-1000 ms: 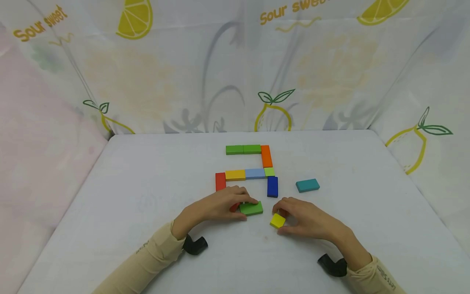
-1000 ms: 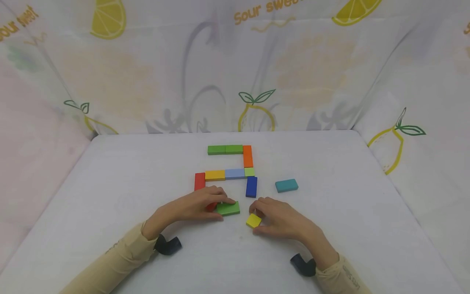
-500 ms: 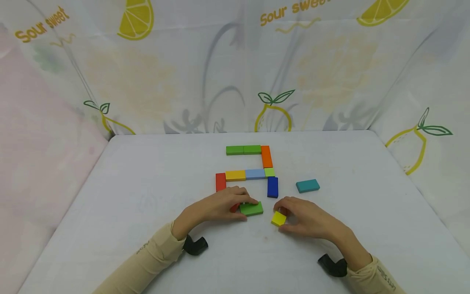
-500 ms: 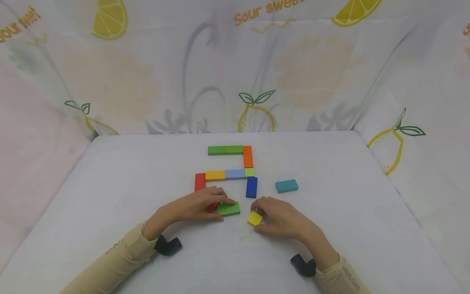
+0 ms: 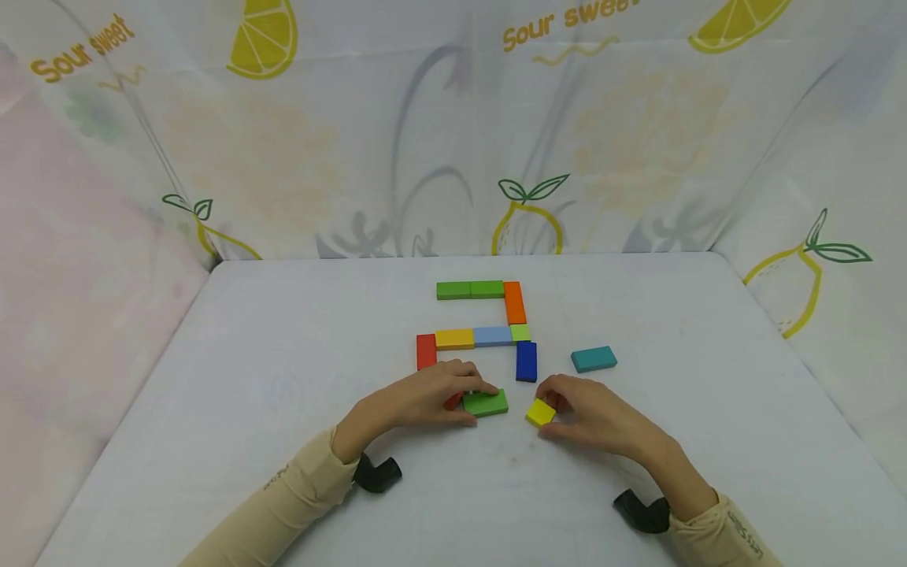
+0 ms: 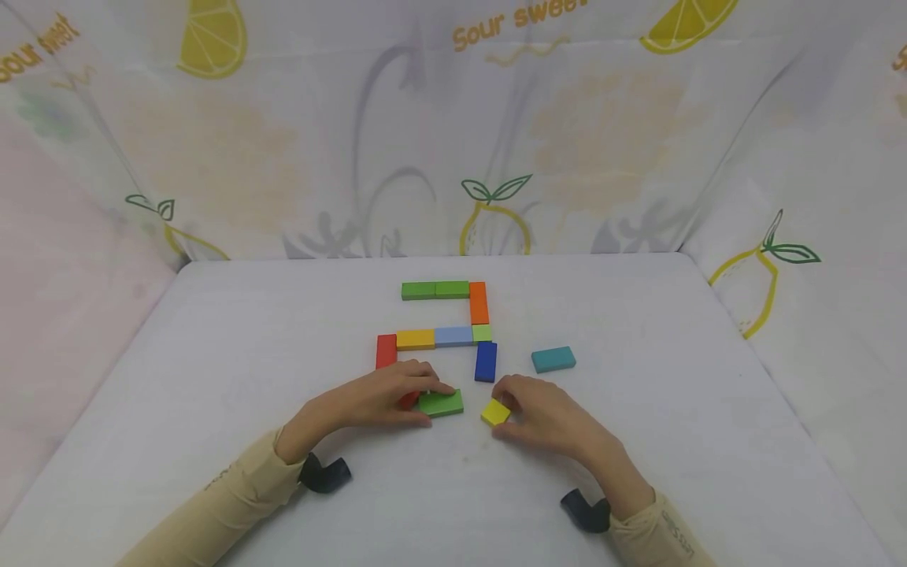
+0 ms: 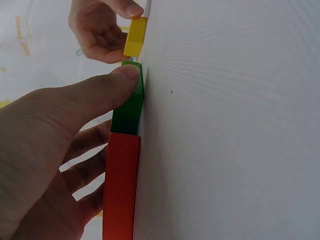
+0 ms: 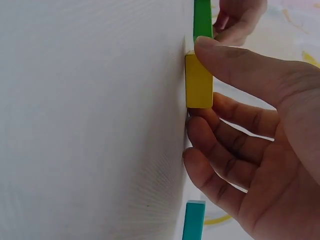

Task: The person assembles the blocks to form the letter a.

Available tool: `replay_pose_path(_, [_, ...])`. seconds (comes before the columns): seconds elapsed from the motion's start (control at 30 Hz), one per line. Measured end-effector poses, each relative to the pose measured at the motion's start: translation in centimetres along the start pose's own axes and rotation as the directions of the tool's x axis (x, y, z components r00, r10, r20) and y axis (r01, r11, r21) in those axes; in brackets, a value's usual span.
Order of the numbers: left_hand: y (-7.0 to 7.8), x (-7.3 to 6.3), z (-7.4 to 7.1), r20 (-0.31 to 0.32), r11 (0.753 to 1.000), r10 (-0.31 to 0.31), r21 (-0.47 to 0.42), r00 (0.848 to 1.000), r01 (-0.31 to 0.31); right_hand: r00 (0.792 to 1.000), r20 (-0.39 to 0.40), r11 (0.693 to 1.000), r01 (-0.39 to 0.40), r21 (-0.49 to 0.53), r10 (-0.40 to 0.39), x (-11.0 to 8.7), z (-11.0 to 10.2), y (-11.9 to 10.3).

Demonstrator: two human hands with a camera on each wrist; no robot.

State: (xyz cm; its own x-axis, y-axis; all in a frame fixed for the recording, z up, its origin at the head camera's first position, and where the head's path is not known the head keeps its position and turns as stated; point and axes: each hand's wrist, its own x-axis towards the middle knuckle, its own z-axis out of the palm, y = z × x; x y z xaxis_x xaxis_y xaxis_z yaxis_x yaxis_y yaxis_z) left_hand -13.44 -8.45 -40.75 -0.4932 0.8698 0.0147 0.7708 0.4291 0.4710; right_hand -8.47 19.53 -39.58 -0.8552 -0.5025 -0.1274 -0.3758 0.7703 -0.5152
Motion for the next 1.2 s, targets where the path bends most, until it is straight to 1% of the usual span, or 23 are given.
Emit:
replay_pose_path(0.13, [0.01,-0.01,0.01,-0.003,1.0,0.002,-0.001,1.0,-0.002,1.0,-0.008,1.0,-0.02,0.002,0.02,0.07,-0.06,0.0])
replay_pose_path(0.4, [-0.03,0.01,0.09,-0.004,1.0,-0.001,0.007,1.0,0.001,0.999,-0.033,1.0,-0.026,-0.013,0.025,0.03,0.01,0.15])
replay_pose_path(0.57, [-0.12,0.06,0.15,-0.01,1.0,0.011,0.013,1.0,-0.011,0.998,-0.046,0.999,-0.037,-0.017,0.036,0.06,0.13,0.26])
replay_pose_path(0.77, [-0.08,0.05,0.08,-0.009,1.0,0.006,0.01,1.0,-0.006,0.998,-0.042,0.999,-0.041,-0.001,0.041,0.32,0.1,0.17])
replay_pose_path(0.97, [-0.15,0.05,0.14,-0.008,1.0,0.002,0.01,1.0,-0.001,0.996,-0.045,0.997,-0.078,-0.007,0.077,0.72,0.21,-0.03])
replay_pose_path(1.2, [-0.09,0.02,0.07,-0.009,1.0,0.005,0.003,1.0,-0.005,0.993,-0.065,0.995,-0.101,-0.02,0.1,0.94,0.36,-0.33])
